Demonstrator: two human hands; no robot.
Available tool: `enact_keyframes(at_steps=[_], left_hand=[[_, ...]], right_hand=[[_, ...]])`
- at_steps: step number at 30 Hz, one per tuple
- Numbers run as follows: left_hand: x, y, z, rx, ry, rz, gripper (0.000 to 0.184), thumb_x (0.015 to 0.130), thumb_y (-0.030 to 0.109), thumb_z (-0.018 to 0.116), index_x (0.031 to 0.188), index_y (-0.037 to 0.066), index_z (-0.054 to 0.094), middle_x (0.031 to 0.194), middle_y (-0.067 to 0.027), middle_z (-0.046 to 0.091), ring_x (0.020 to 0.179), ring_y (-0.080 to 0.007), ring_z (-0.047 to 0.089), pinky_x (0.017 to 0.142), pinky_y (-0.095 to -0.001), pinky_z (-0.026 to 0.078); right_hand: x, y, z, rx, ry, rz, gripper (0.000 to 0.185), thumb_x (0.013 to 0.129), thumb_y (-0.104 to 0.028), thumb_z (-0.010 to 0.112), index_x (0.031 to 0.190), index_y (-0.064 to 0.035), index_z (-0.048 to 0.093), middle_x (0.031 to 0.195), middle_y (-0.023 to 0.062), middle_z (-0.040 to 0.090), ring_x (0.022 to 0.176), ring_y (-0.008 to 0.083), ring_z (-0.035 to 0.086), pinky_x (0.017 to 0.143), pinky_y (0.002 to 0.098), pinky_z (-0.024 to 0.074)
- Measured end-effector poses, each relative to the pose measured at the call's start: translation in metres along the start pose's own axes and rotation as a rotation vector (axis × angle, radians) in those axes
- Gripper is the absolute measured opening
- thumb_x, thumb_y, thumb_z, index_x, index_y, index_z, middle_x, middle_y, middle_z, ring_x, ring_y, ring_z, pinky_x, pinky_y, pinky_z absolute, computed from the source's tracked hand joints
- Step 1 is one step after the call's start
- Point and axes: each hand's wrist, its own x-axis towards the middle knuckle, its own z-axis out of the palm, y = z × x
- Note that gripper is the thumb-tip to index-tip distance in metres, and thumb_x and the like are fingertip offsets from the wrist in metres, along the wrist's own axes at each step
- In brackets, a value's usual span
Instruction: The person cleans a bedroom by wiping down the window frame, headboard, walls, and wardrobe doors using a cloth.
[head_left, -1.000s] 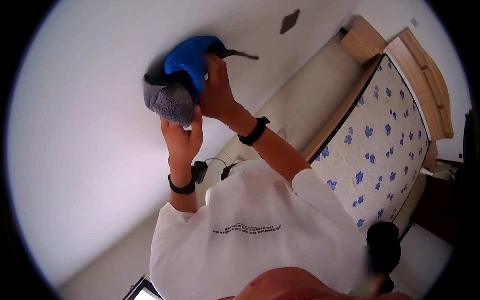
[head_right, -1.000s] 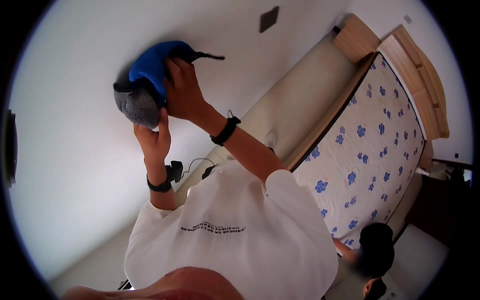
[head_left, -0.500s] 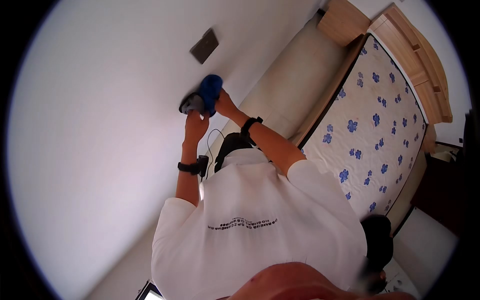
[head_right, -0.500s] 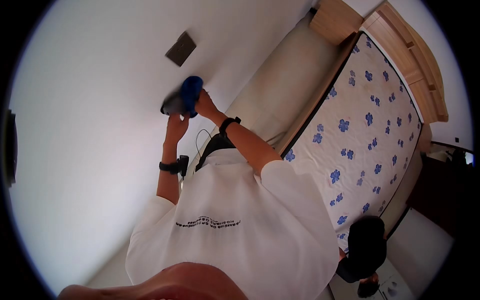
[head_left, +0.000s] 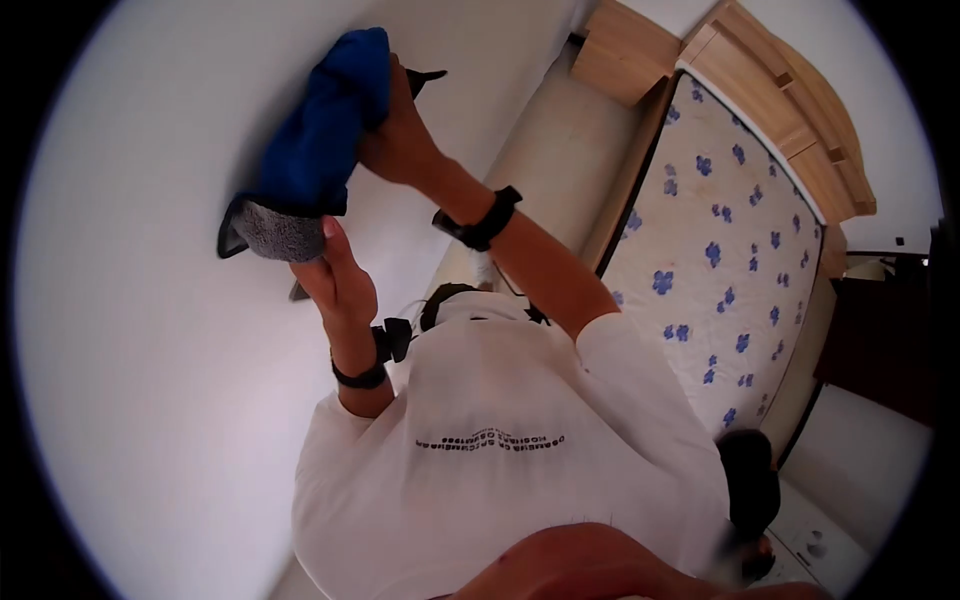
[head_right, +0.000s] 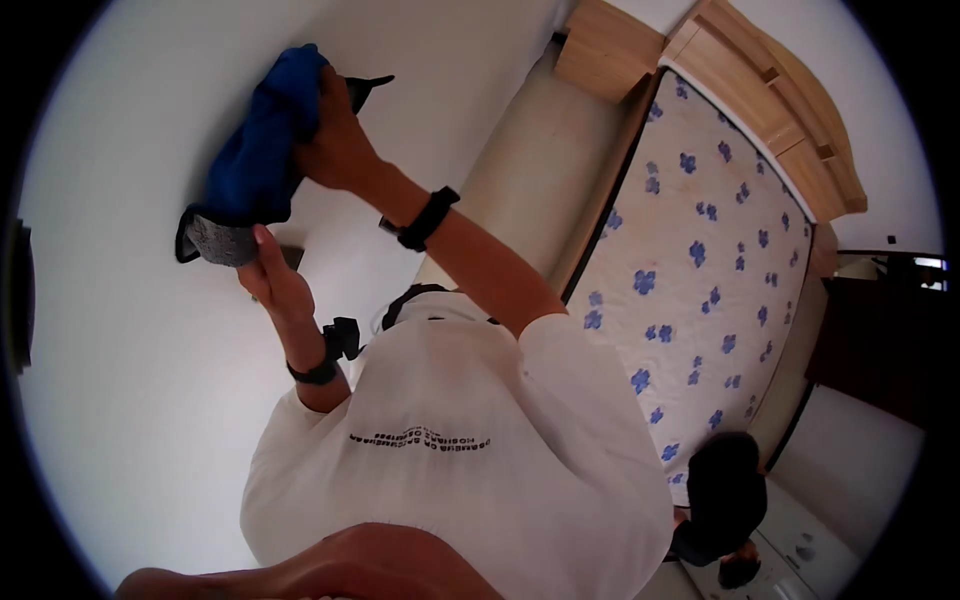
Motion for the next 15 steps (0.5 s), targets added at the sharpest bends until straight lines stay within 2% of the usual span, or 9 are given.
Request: enact_keyframes(at_steps=[2,3,4,6,7,9,12,14,15], left_hand=[[0.017,-0.02,0.026,0.078,-0.079,-0.006,0.038,0.101,0.02,0.051,0.129,-0.006,0.05,0.129,-0.0153,0.054,0.116,-0.0244,0.051,0.104,-0.0345,0.034],[0.021,-0.036,0.041,0.125,-0.049,-0.154,0.04,0.101,0.025,0.051,0.127,-0.006,0.051,0.127,-0.0168,0.056,0.117,-0.0266,0.052,0.104,-0.034,0.034],[0.027,-0.051,0.053,0.128,-0.05,-0.155,0.04,0.101,0.025,0.051,0.127,-0.006,0.051,0.127,-0.0168,0.056,0.117,-0.0266,0.052,0.104,-0.034,0.034],[0.037,-0.076,0.07,0.198,-0.357,-0.466,0.04,0.101,0.028,0.051,0.125,-0.005,0.053,0.124,-0.0198,0.058,0.116,-0.031,0.053,0.104,-0.0347,0.035],[0.037,-0.087,0.081,0.231,-0.398,-0.397,0.039,0.101,0.028,0.051,0.123,-0.005,0.055,0.122,-0.021,0.058,0.116,-0.0333,0.053,0.103,-0.0355,0.036],[0.039,-0.1,0.106,0.307,-0.419,-0.2,0.033,0.1,0.025,0.051,0.117,-0.004,0.058,0.118,-0.0228,0.06,0.112,-0.037,0.053,0.101,-0.0379,0.037],[0.047,-0.092,0.124,0.562,-0.34,0.334,0.023,0.094,0.012,0.058,0.111,-0.003,0.061,0.112,-0.0243,0.062,0.103,-0.0423,0.056,0.093,-0.0451,0.042],[0.057,-0.076,0.123,0.627,-0.138,0.404,0.024,0.095,0.011,0.058,0.115,-0.002,0.061,0.113,-0.0219,0.063,0.102,-0.037,0.06,0.092,-0.042,0.044],[0.067,-0.066,0.124,0.438,-0.065,0.369,0.025,0.094,0.01,0.06,0.115,-0.002,0.06,0.111,-0.0211,0.064,0.097,-0.0343,0.061,0.087,-0.0392,0.046]], right_hand=[[0.007,0.02,-0.009,-0.127,0.075,-0.098,0.068,0.076,-0.018,0.071,0.138,-0.0073,0.043,0.138,0.0256,0.036,0.124,0.0467,0.036,0.107,0.0494,0.0319],[0.005,0.039,-0.015,-0.22,0.075,-0.113,0.074,0.075,-0.018,0.072,0.141,-0.0076,0.04,0.137,0.0269,0.037,0.125,0.0481,0.035,0.107,0.0495,0.0316],[-0.005,0.062,-0.02,-0.278,0.076,-0.021,0.074,0.077,-0.019,0.072,0.142,-0.006,0.039,0.137,0.027,0.037,0.127,0.0477,0.035,0.108,0.049,0.0316],[-0.033,0.109,-0.024,-0.221,0.186,0.159,0.074,0.079,-0.021,0.072,0.141,-0.0024,0.038,0.137,0.0265,0.039,0.128,0.0467,0.035,0.108,0.048,0.0316],[-0.043,0.13,-0.025,-0.109,0.3,0.238,0.073,0.08,-0.022,0.072,0.141,-0.0004,0.037,0.137,0.026,0.04,0.129,0.0461,0.036,0.108,0.0474,0.0317],[-0.047,0.158,-0.038,-0.095,0.232,0.281,0.072,0.081,-0.022,0.071,0.14,0.0008,0.038,0.138,0.0253,0.039,0.129,0.0452,0.036,0.108,0.0476,0.0316],[-0.028,0.168,-0.055,-0.091,0.116,0.355,0.076,0.08,-0.029,0.072,0.14,0.0019,0.037,0.141,0.0256,0.035,0.131,0.0451,0.034,0.11,0.0482,0.0298],[0.014,0.166,-0.073,-0.161,0.021,0.012,0.086,0.073,-0.036,0.076,0.141,0.0007,0.037,0.143,0.0267,0.032,0.134,0.0464,0.03,0.111,0.0508,0.0271],[0.044,0.155,-0.082,-0.21,-0.035,-0.087,0.087,0.073,-0.037,0.077,0.142,-0.0017,0.037,0.146,0.0247,0.031,0.136,0.046,0.028,0.112,0.0525,0.025]])
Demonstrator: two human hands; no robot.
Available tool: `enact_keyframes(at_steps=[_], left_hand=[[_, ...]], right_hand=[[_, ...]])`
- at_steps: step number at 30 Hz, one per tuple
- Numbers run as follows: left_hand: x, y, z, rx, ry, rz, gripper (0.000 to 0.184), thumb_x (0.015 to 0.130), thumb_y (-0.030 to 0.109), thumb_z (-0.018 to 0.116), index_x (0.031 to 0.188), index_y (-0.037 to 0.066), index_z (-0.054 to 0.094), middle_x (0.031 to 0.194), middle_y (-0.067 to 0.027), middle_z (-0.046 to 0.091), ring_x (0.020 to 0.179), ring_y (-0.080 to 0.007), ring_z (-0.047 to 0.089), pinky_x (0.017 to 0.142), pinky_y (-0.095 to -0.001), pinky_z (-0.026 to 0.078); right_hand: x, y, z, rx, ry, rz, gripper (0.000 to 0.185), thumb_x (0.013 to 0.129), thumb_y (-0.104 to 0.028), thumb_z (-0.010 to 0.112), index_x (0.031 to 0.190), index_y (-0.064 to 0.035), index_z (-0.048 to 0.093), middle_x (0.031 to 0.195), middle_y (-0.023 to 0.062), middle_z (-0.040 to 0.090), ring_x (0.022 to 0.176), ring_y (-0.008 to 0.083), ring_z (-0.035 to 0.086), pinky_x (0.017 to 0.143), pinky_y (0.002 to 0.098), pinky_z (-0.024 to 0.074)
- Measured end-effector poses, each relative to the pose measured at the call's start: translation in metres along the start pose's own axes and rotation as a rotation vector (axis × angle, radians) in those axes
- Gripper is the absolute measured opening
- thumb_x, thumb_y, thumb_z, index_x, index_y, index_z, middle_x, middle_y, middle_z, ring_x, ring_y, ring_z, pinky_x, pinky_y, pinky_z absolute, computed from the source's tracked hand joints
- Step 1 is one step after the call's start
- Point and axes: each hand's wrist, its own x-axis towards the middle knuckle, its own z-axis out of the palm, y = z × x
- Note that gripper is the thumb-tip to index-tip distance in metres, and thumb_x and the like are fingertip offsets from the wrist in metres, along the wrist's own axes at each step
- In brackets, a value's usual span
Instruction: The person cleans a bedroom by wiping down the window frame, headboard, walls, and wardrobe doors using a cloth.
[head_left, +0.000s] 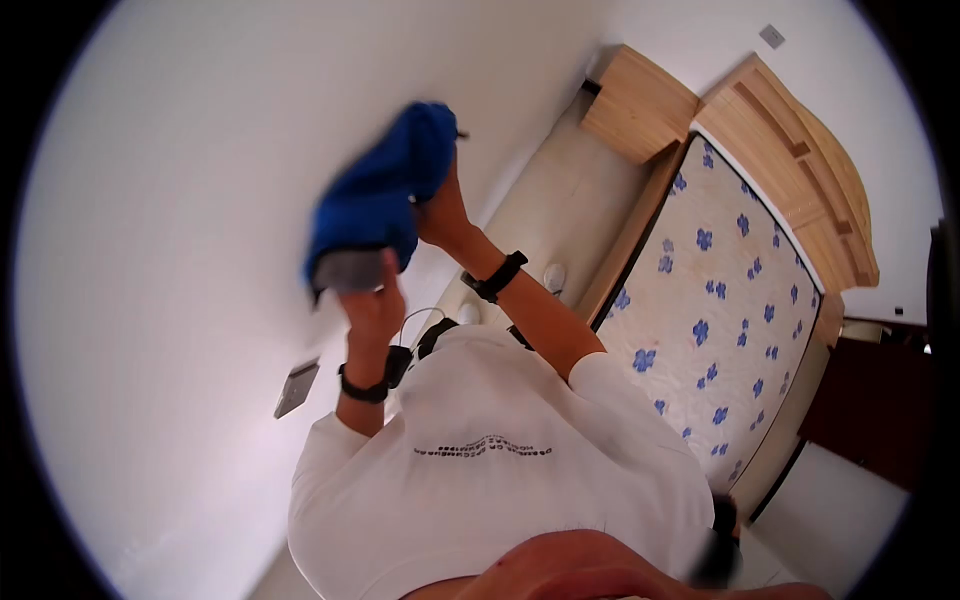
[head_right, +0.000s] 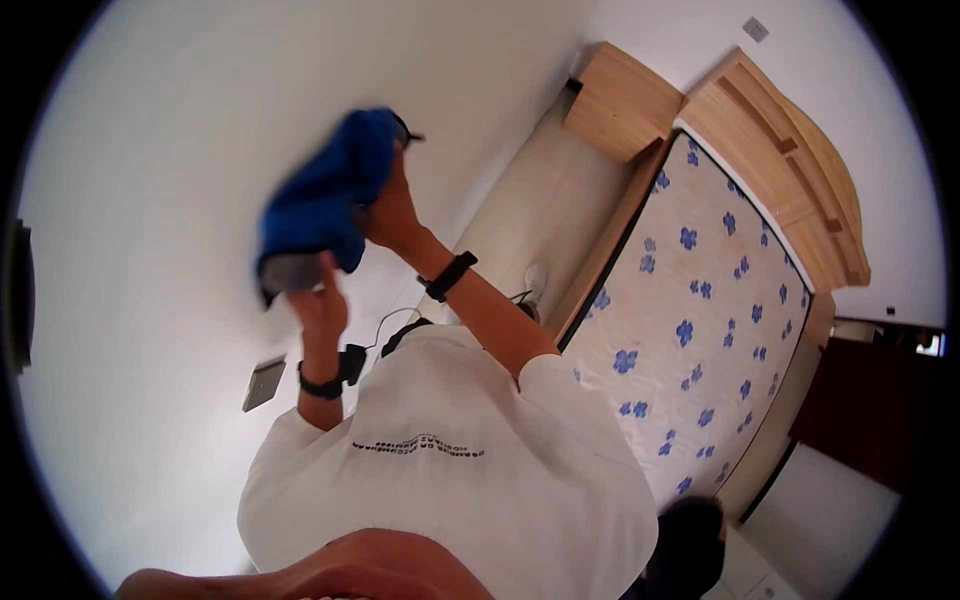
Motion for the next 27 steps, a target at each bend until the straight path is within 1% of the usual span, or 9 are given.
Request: enact_keyframes(at_steps=[3,7,13,16,20,22,23,25,27], left_hand=[[0.074,0.025,0.009,-0.105,0.412,0.158,0.02,0.091,0.005,0.06,0.109,-0.005,0.061,0.099,-0.0173,0.066,0.08,-0.0262,0.063,0.072,-0.0319,0.048],[0.147,0.066,0.033,0.463,0.347,0.234,0.014,0.092,0.005,0.056,0.091,-0.006,0.065,0.079,-0.015,0.066,0.067,-0.0274,0.061,0.063,-0.035,0.048],[0.207,0.074,0.133,0.626,0.083,0.233,0.016,0.087,0.019,0.066,0.09,0.003,0.07,0.086,-0.0152,0.069,0.078,-0.0336,0.066,0.074,-0.0393,0.051],[0.195,0.054,0.197,0.63,-0.064,0.219,0.017,0.088,0.021,0.066,0.095,0.006,0.07,0.09,-0.0145,0.068,0.082,-0.0332,0.065,0.076,-0.0396,0.052],[0.135,0.019,0.266,0.61,-0.215,0.117,0.021,0.086,0.019,0.066,0.102,0.006,0.069,0.098,-0.0153,0.069,0.092,-0.033,0.065,0.082,-0.0396,0.052],[0.111,0.001,0.286,0.516,-0.331,0.014,0.024,0.08,0.013,0.068,0.103,0.006,0.068,0.099,-0.0144,0.068,0.093,-0.0321,0.064,0.081,-0.0383,0.051],[0.11,-0.001,0.294,0.242,-0.207,-0.053,0.023,0.077,0.009,0.068,0.099,0.007,0.068,0.098,-0.0129,0.067,0.089,-0.0317,0.064,0.078,-0.0375,0.051],[0.113,0.013,0.298,0.484,-0.121,0.139,0.02,0.075,0.01,0.069,0.095,0.008,0.069,0.092,-0.0115,0.068,0.081,-0.0311,0.065,0.075,-0.0371,0.052],[0.127,0.029,0.289,0.596,-0.068,0.088,0.02,0.075,0.016,0.072,0.093,0.008,0.07,0.091,-0.0113,0.068,0.08,-0.0303,0.066,0.074,-0.0377,0.052]], right_hand=[[0.08,-0.016,-0.028,0.166,-0.042,-0.142,0.094,0.067,-0.032,0.081,0.144,-0.0048,0.035,0.15,0.0261,0.026,0.138,0.0488,0.023,0.113,0.0571,0.0226],[0.144,0.015,-0.063,0.094,0.057,-0.394,0.099,0.063,-0.029,0.082,0.146,-0.0047,0.033,0.15,0.0287,0.024,0.14,0.0504,0.02,0.114,0.0573,0.0224],[0.187,0.126,-0.11,0.021,0.053,-0.247,0.096,0.063,-0.028,0.079,0.144,-0.002,0.035,0.151,0.033,0.018,0.14,0.0508,0.019,0.114,0.053,0.0246],[0.166,0.193,-0.125,-0.05,0.087,-0.15,0.082,0.067,-0.021,0.073,0.139,-0.001,0.04,0.146,0.0315,0.033,0.136,0.0491,0.03,0.112,0.0496,0.0298],[0.069,0.249,-0.116,0.174,0.027,0.428,0.065,0.076,-0.022,0.07,0.134,-0.0021,0.046,0.134,0.0305,0.044,0.124,0.0471,0.044,0.103,0.0483,0.0405],[0.019,0.284,-0.101,0.014,-0.142,0.322,0.059,0.079,-0.019,0.068,0.133,-0.0032,0.047,0.131,0.029,0.045,0.118,0.046,0.048,0.097,0.0487,0.0442],[0.016,0.287,-0.104,0.045,-0.155,0.307,0.059,0.079,-0.019,0.068,0.133,-0.0032,0.047,0.131,0.029,0.045,0.118,0.046,0.048,0.097,0.0487,0.0442],[0.008,0.286,-0.121,0.148,-0.367,0.265,0.053,0.081,-0.014,0.066,0.131,-0.0058,0.049,0.131,0.0265,0.046,0.115,0.0463,0.049,0.094,0.0487,0.0459],[0.025,0.279,-0.13,0.189,-0.269,0.204,0.045,0.082,-0.011,0.065,0.126,-0.0087,0.055,0.13,0.0235,0.049,0.114,0.0454,0.05,0.092,0.049,0.0471]])
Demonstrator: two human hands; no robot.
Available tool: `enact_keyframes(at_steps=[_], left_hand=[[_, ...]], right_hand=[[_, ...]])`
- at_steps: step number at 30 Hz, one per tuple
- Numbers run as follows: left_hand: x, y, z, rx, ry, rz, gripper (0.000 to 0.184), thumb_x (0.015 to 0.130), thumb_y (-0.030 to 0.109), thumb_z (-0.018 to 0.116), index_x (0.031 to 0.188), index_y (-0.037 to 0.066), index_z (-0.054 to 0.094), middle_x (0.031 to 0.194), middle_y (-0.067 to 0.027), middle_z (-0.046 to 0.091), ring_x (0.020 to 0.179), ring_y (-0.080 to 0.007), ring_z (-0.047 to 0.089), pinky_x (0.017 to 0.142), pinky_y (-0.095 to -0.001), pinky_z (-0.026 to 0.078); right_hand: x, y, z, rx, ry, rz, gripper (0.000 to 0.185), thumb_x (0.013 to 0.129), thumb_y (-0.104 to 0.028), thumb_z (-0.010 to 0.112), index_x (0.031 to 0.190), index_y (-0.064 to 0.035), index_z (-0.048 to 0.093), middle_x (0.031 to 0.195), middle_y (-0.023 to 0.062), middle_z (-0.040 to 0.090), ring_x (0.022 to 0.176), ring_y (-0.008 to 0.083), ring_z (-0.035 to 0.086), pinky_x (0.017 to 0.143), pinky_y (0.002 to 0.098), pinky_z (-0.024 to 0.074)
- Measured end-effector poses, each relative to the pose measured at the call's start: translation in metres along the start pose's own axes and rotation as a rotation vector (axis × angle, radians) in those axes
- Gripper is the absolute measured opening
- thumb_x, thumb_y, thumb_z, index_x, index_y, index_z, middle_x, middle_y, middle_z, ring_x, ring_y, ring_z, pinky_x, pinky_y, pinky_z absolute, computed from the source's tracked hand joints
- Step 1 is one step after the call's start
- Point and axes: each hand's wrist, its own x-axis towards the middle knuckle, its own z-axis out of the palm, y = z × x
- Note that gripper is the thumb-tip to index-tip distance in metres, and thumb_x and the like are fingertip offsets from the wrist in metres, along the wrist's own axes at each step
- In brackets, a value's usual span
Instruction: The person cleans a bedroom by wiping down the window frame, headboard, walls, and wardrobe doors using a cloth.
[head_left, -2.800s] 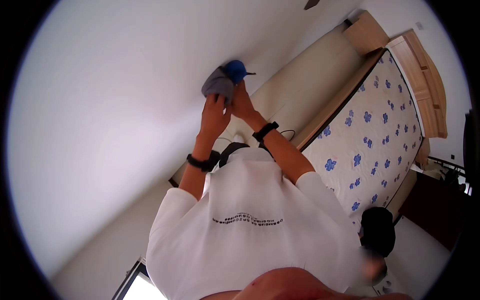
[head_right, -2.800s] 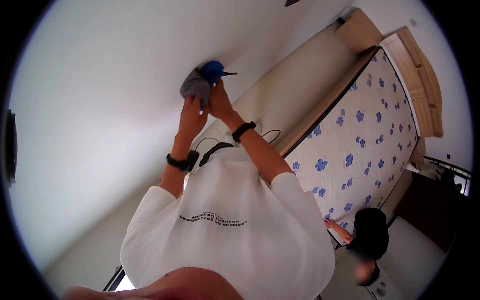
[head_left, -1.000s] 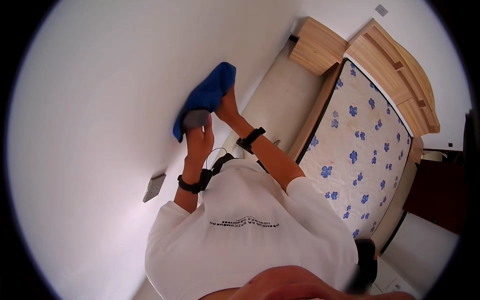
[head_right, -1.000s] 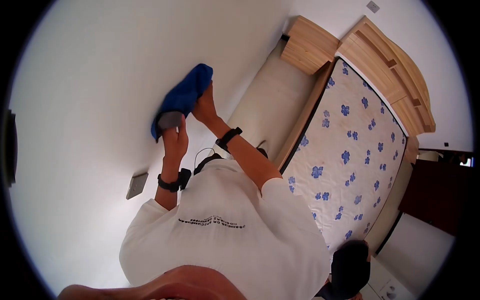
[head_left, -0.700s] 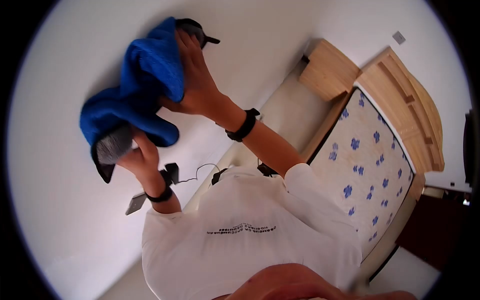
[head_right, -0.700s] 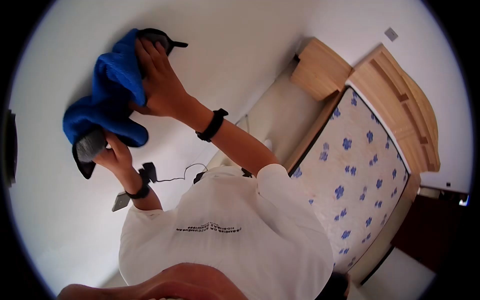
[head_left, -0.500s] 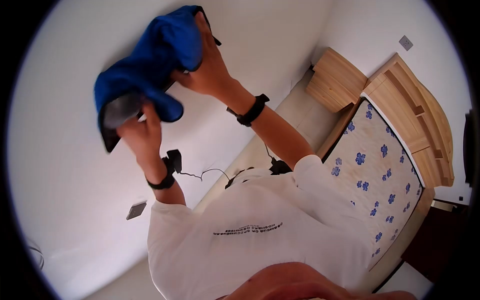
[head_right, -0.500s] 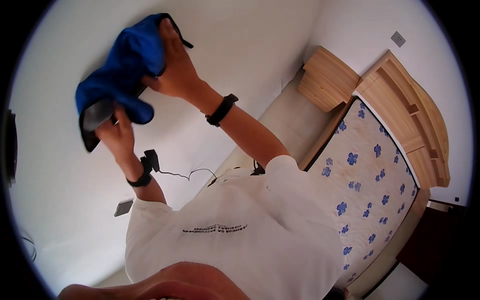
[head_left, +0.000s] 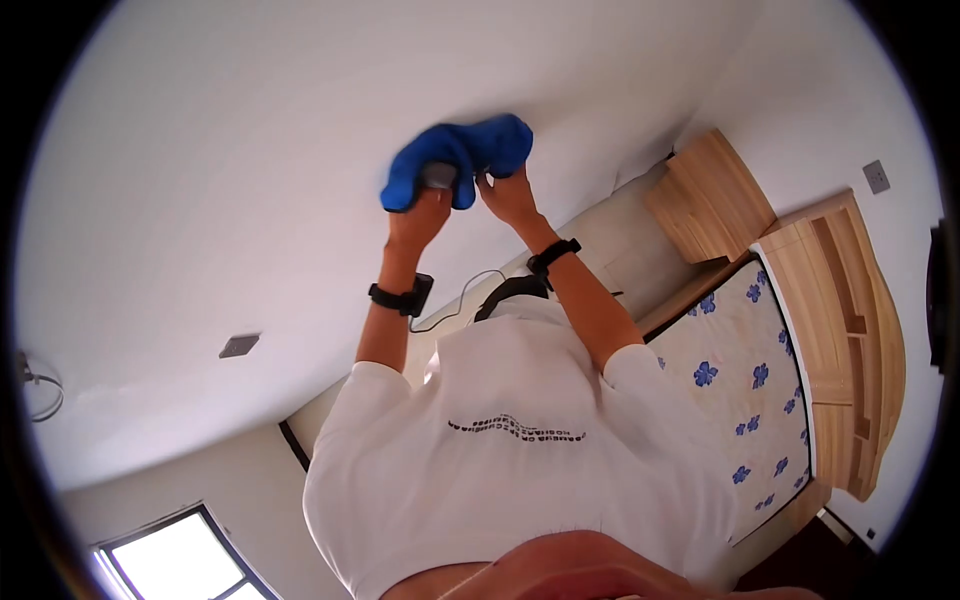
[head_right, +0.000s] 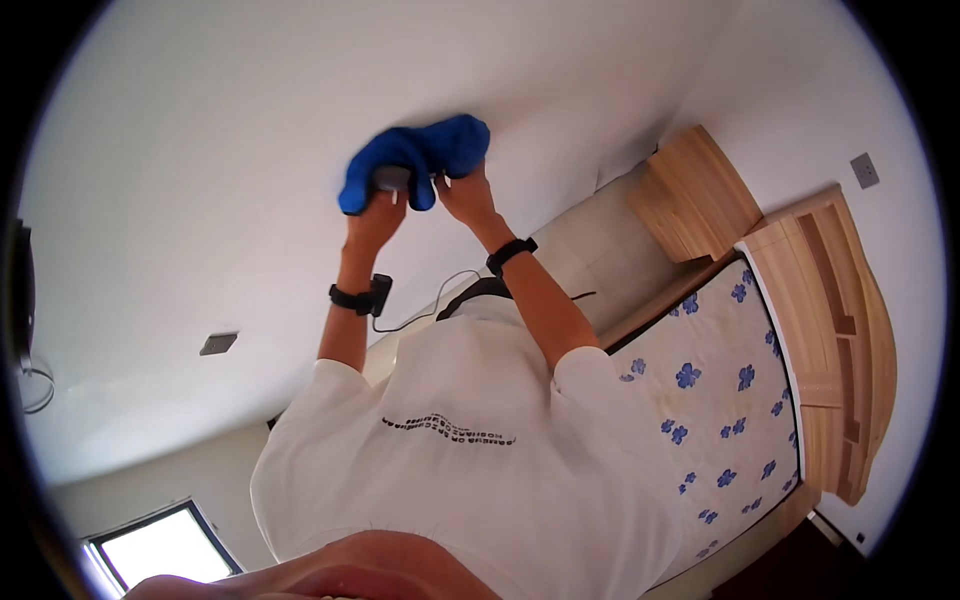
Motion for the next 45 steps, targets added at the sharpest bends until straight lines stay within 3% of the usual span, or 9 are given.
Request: enact_keyframes(at_steps=[3,6,14,18,20,26,32,39,45], left_hand=[[0.041,-0.027,-0.028,0.536,0.059,-0.153,0.019,0.08,0.026,0.07,0.084,0.008,0.069,0.085,-0.0118,0.068,0.075,-0.0283,0.065,0.067,-0.0372,0.052],[0.131,-0.013,-0.059,0.574,0.397,0.262,0.016,0.083,0.019,0.065,0.088,0.004,0.069,0.086,-0.0129,0.068,0.076,-0.0356,0.063,0.069,-0.0483,0.049],[0.153,0.053,0.068,0.303,0.048,0.215,0.021,0.084,0.021,0.067,0.096,0.003,0.066,0.091,-0.0157,0.066,0.093,-0.0331,0.063,0.085,-0.0425,0.049],[0.128,0.068,0.185,0.549,-0.152,0.675,0.021,0.083,0.012,0.064,0.102,0.005,0.065,0.1,-0.0152,0.065,0.095,-0.0309,0.062,0.083,-0.0418,0.05],[0.129,0.106,0.214,-0.524,-0.316,0.01,0.026,0.079,0.005,0.061,0.105,0.005,0.064,0.101,-0.0159,0.065,0.096,-0.0333,0.061,0.087,-0.043,0.049],[0.096,0.132,0.29,-0.529,-0.322,0.064,0.024,0.079,0.006,0.061,0.102,0.005,0.066,0.108,-0.0178,0.065,0.101,-0.0368,0.06,0.089,-0.0431,0.048],[0.201,0.162,0.222,-0.531,-0.266,-0.263,0.021,0.095,0.017,0.057,0.105,-0.001,0.064,0.102,-0.0149,0.066,0.099,-0.0294,0.061,0.089,-0.0379,0.046],[0.173,0.131,0.36,-0.348,-0.338,0.058,0.026,0.097,0.021,0.052,0.11,0.001,0.064,0.109,-0.0141,0.067,0.101,-0.0291,0.061,0.092,-0.0354,0.045],[0.181,0.288,0.413,-1.794,-0.753,-0.967,0.049,0.1,0.033,0.047,0.139,0.002,0.042,0.136,-0.0111,0.052,0.125,-0.0251,0.049,0.106,-0.0395,0.039]], right_hand=[[0.054,-0.052,-0.03,-0.071,0.069,-0.269,0.054,0.076,-0.012,0.07,0.128,-0.0097,0.056,0.14,0.033,0.037,0.12,0.0465,0.049,0.093,0.0469,0.0507],[0.099,-0.098,-0.054,-0.134,0.144,-0.339,0.059,0.076,-0.018,0.073,0.131,-0.0133,0.052,0.141,0.0319,0.036,0.111,0.0488,0.055,0.087,0.0482,0.0536],[0.113,0.004,-0.096,0.068,0.005,0.058,0.059,0.071,-0.018,0.072,0.124,-0.0071,0.05,0.124,0.027,0.052,0.109,0.0427,0.056,0.084,0.0442,0.0516],[0.094,0.111,-0.122,-0.311,0.261,-0.116,0.045,0.074,-0.016,0.066,0.114,0.0009,0.054,0.108,0.0262,0.058,0.101,0.0442,0.057,0.081,0.0462,0.0497],[0.08,0.169,-0.137,-0.374,-0.015,-0.013,0.051,0.078,-0.025,0.066,0.119,0.0021,0.052,0.116,0.0245,0.055,0.11,0.0433,0.052,0.094,0.0465,0.0438],[0.066,0.213,-0.2,-0.246,-0.464,0.487,0.03,0.075,-0.022,0.066,0.095,-0.0004,0.064,0.097,0.0239,0.064,0.094,0.042,0.06,0.081,0.0496,0.0485],[0.159,0.147,-0.253,-0.133,-0.104,-0.018,0.035,0.076,-0.016,0.067,0.104,0.0018,0.057,0.091,0.0227,0.063,0.086,0.0412,0.062,0.076,0.0469,0.0503],[0.146,0.19,-0.27,0.02,-0.016,0.222,0.041,0.08,-0.016,0.065,0.114,0.0018,0.05,0.094,0.0227,0.062,0.09,0.042,0.061,0.076,0.0466,0.0507],[0.093,0.242,-0.374,-0.163,0.091,0.338,0.063,0.068,-0.015,0.071,0.123,0.0034,0.046,0.112,0.0273,0.055,0.11,0.0458,0.05,0.094,0.0489,0.0435]])
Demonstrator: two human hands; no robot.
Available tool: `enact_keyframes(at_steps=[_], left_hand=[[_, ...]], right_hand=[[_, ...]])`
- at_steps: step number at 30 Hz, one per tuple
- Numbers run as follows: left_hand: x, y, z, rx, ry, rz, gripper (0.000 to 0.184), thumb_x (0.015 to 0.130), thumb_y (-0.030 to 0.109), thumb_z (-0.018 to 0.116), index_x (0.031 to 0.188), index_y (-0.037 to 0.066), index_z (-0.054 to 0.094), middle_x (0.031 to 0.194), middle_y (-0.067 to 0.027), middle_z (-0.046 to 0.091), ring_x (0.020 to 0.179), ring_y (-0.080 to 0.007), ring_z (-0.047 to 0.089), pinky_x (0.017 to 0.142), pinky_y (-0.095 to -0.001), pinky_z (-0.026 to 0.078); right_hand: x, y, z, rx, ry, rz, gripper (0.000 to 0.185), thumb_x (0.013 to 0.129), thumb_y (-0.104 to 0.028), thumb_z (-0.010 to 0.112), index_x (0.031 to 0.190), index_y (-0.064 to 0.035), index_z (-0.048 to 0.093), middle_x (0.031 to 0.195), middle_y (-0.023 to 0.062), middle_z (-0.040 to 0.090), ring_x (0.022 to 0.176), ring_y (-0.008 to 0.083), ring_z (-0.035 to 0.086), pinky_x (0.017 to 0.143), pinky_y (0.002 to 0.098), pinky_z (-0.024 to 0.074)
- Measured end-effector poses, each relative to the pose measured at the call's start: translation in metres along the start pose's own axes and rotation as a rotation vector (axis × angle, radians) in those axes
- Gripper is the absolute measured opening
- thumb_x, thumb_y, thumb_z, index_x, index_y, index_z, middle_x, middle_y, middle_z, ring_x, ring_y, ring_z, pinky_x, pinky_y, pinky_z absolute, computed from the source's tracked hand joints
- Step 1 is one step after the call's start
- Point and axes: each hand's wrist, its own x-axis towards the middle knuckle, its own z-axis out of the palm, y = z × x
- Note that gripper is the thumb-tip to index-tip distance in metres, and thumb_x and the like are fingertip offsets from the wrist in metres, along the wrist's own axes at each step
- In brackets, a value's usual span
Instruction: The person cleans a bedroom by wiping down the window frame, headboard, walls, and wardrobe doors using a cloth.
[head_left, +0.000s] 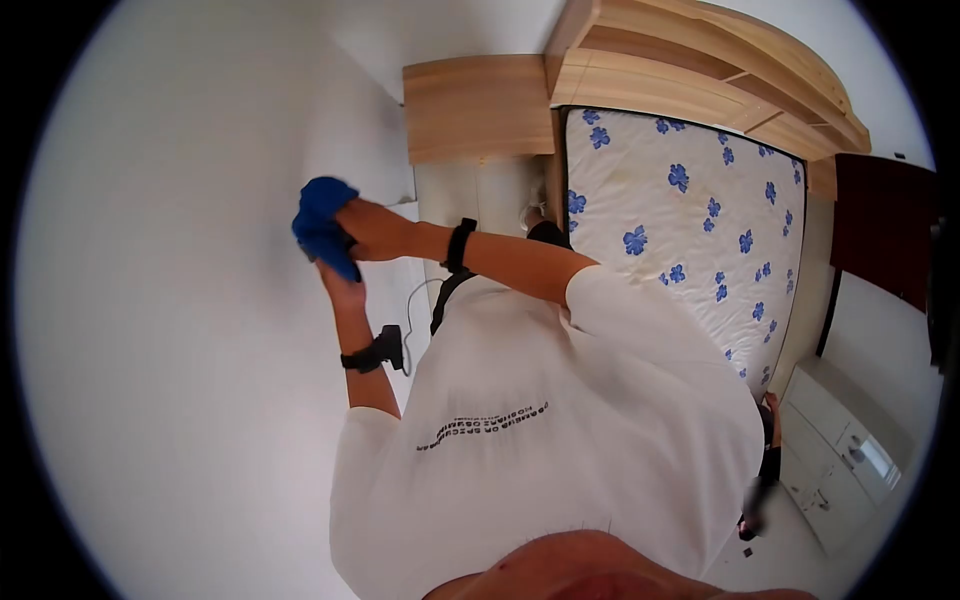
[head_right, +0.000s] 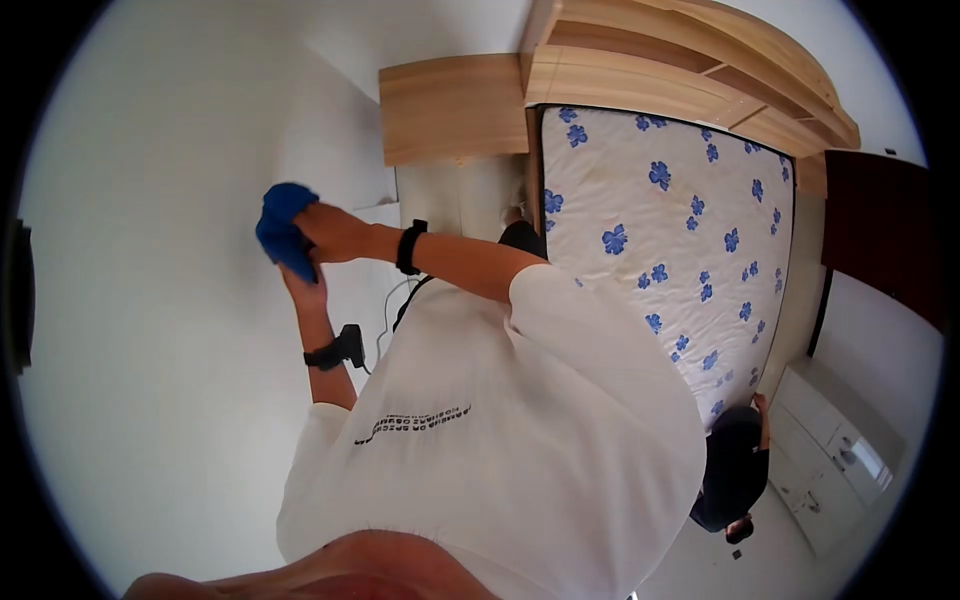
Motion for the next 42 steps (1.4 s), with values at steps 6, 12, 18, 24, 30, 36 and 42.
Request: enact_keyframes(at_steps=[6,12,18,24,30,36,42], left_hand=[[0.073,-0.06,0.163,0.296,-0.422,-0.129,0.057,0.101,0.039,0.044,0.144,0.003,0.035,0.136,-0.0091,0.051,0.124,-0.0183,0.049,0.107,-0.0355,0.038],[0.142,-0.121,0.318,0.679,-0.718,-0.297,0.033,0.101,0.022,0.05,0.126,0.001,0.056,0.117,-0.0071,0.063,0.11,-0.015,0.058,0.097,-0.0302,0.044],[0.18,-0.132,0.437,0.87,-0.702,0.391,0.013,0.094,0.006,0.056,0.099,0.002,0.066,0.099,-0.0063,0.068,0.091,-0.0167,0.065,0.079,-0.0304,0.052],[0.221,-0.182,0.499,1.138,-1.246,0.819,0.012,0.087,0.004,0.058,0.096,0.005,0.065,0.091,-0.0119,0.064,0.084,-0.0292,0.062,0.076,-0.0352,0.051],[0.251,-0.229,0.521,1.24,-1.395,0.748,0.011,0.088,0.011,0.058,0.095,0.006,0.065,0.091,-0.0121,0.066,0.083,-0.0307,0.064,0.073,-0.0376,0.052],[0.25,-0.234,0.522,1.304,-1.291,0.698,0.011,0.088,0.015,0.058,0.092,0.008,0.066,0.089,-0.0102,0.067,0.08,-0.03,0.065,0.07,-0.0389,0.053],[0.25,-0.236,0.526,1.433,-1.27,0.682,0.01,0.087,0.015,0.06,0.092,0.009,0.066,0.086,-0.0096,0.066,0.077,-0.0298,0.065,0.066,-0.0382,0.052]], right_hand=[[-0.018,0.057,-0.184,0.108,0.469,0.077,0.078,0.065,-0.009,0.064,0.138,-0.0028,0.036,0.127,0.0283,0.05,0.124,0.0474,0.043,0.106,0.0444,0.0357],[-0.07,0.115,-0.342,0.002,0.905,0.16,0.053,0.066,0.0,0.054,0.119,0.0004,0.06,0.118,0.0212,0.059,0.113,0.0384,0.056,0.1,0.0412,0.0422],[-0.132,0.201,-0.466,-0.596,1.24,0.475,0.037,0.074,-0.011,0.062,0.11,-0.0058,0.066,0.11,0.0206,0.06,0.102,0.0405,0.057,0.09,0.047,0.0473],[-0.108,0.208,-0.453,-1.053,0.726,0.643,0.041,0.078,-0.036,0.069,0.117,-0.0238,0.064,0.123,0.0096,0.056,0.108,0.0333,0.053,0.086,0.0462,0.0453],[-0.165,0.238,-0.512,-1.164,0.885,0.963,0.044,0.078,-0.041,0.069,0.119,-0.0255,0.062,0.132,0.0078,0.05,0.119,0.0355,0.046,0.093,0.0542,0.041],[-0.261,0.256,-0.635,-1.163,1.017,1.094,0.043,0.086,-0.027,0.063,0.124,-0.0072,0.059,0.141,0.0234,0.045,0.128,0.0396,0.043,0.109,0.0451,0.0346],[-0.362,0.291,-0.748,-1.269,0.991,1.103,0.038,0.089,-0.022,0.059,0.118,0.0031,0.059,0.135,0.026,0.049,0.123,0.0425,0.046,0.106,0.0486,0.0375]])
